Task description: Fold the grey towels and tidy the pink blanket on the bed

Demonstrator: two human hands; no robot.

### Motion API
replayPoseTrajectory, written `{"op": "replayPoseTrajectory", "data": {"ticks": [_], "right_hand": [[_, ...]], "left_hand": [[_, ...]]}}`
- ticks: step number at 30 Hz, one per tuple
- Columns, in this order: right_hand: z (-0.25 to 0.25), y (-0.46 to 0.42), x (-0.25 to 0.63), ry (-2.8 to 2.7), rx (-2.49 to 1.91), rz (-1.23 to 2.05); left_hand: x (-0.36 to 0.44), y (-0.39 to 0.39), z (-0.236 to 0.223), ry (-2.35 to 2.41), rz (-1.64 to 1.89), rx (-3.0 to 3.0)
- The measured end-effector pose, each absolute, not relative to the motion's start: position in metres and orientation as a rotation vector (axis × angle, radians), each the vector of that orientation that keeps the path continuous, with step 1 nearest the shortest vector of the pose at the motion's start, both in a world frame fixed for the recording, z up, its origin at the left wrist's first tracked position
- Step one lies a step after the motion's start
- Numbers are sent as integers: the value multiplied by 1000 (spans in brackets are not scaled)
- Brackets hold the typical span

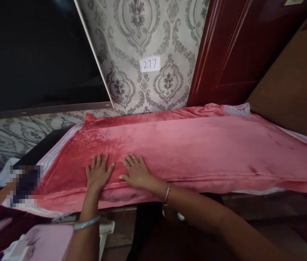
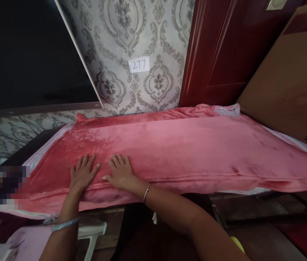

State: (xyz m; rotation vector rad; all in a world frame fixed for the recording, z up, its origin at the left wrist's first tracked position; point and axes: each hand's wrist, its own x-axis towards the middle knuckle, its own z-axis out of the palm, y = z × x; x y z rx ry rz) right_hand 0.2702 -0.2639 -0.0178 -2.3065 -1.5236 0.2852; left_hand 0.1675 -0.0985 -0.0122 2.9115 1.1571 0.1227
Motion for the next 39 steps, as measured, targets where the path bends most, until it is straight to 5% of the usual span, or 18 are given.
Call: {"op": "replayPoseTrajectory", "data": {"ticks": [12, 20, 27, 39], "right_hand": [[-39, -491, 337, -1010, -2768, 16], [4, -399, 345, -1111, -2577, 173], [-1, -361, 371, -1168, -2522, 138], [-32, -629, 471, -167, -3044, 46]], "left_hand": [[170, -97, -14, 1148, 136, 2902], [170, -88, 13, 1106, 226, 2705], [228, -156, 13, 789, 194, 2973], [235, -166, -23, 669, 217, 3075]]}}
